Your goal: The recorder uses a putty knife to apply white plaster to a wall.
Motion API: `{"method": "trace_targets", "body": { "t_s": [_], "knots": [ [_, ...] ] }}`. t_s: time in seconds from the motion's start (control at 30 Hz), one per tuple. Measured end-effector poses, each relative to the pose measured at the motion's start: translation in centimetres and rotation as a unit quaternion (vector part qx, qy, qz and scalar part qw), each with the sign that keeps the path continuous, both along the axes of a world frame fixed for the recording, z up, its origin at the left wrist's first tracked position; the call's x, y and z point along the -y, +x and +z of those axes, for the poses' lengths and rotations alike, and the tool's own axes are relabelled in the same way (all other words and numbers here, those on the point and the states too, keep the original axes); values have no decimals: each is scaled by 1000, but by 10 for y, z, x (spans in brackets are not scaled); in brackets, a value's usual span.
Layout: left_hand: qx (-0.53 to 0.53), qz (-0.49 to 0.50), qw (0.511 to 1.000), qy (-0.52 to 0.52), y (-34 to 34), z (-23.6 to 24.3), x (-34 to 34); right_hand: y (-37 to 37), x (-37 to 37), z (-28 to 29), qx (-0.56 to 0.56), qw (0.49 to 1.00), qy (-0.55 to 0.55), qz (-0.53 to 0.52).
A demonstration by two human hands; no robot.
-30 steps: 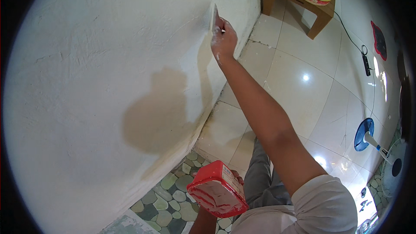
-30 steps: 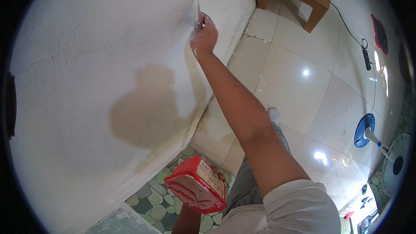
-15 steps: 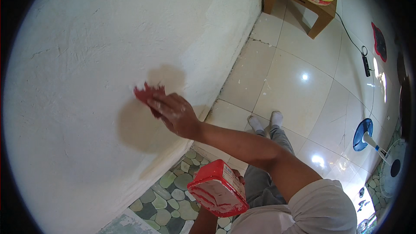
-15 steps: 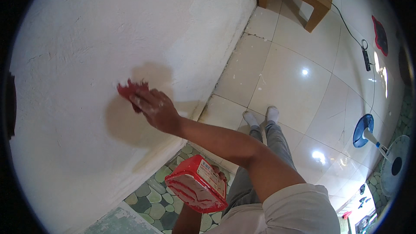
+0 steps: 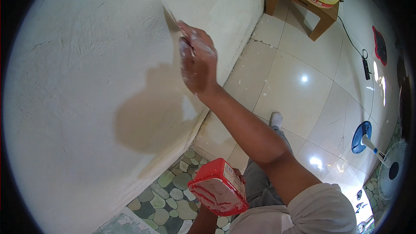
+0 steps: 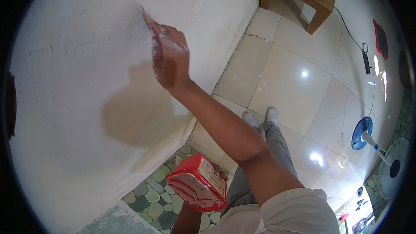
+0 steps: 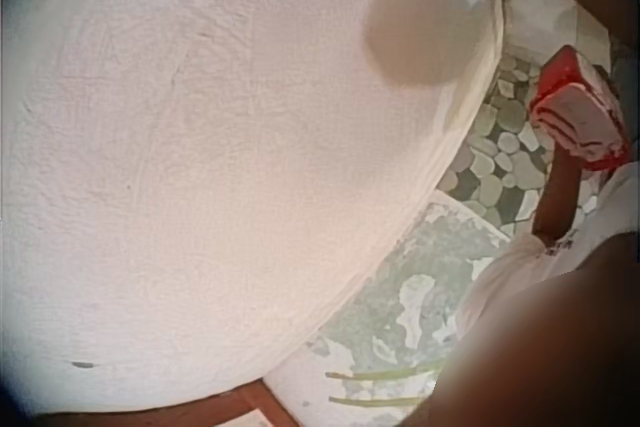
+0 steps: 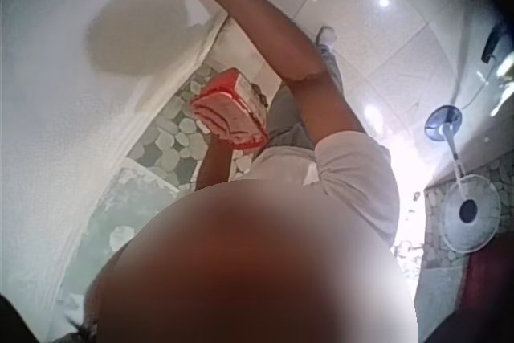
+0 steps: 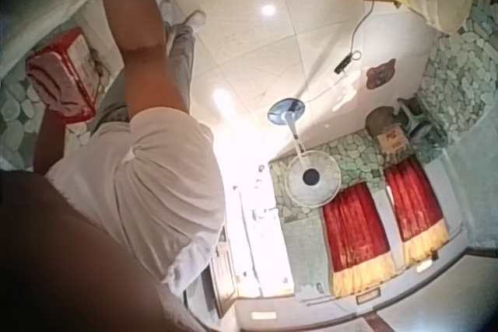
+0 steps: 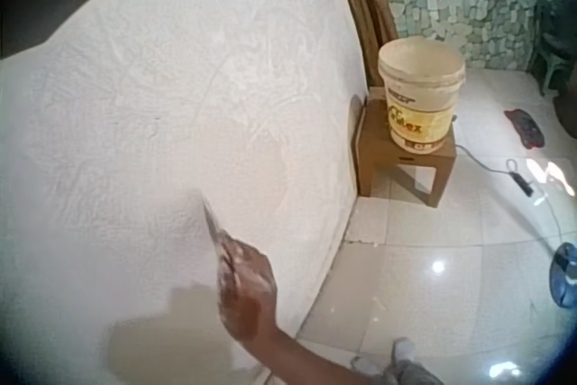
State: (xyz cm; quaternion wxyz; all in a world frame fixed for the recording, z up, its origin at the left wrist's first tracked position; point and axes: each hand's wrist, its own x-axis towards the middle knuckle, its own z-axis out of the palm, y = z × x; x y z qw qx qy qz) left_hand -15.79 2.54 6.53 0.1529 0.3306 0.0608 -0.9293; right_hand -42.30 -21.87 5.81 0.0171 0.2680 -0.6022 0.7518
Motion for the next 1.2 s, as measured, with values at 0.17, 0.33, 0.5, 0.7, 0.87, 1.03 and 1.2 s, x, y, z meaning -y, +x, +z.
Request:
{"method": "trace_targets", "body": {
  "t_s": [0.17, 0.33, 0.5, 0.7, 0.87, 1.03, 1.2],
  "knots": [
    [2, -9, 1000, 0, 2, 1, 1, 41, 6, 7, -83, 996, -19, 19],
    [3, -18, 1000, 1, -6, -2, 8, 81, -39, -12, -154, 972, 28, 173],
    [6, -24, 1000, 3, 0, 0, 13, 49, -60, -73, -127, 950, 50, 280],
    [12, -22, 1000, 3, 0, -1, 28, -28, -17, -137, 226, 972, 59, 31],
    [24, 2, 998, -59, 4, -11, 18, -38, 16, -141, 188, 980, 56, -15],
    [32, 12, 999, -34, 3, -9, 18, 32, 15, -109, 186, 980, 56, 41],
    [12, -5, 999, -35, -2, -13, 18, 104, -13, -97, 217, 952, -69, 205]
  ]
}}
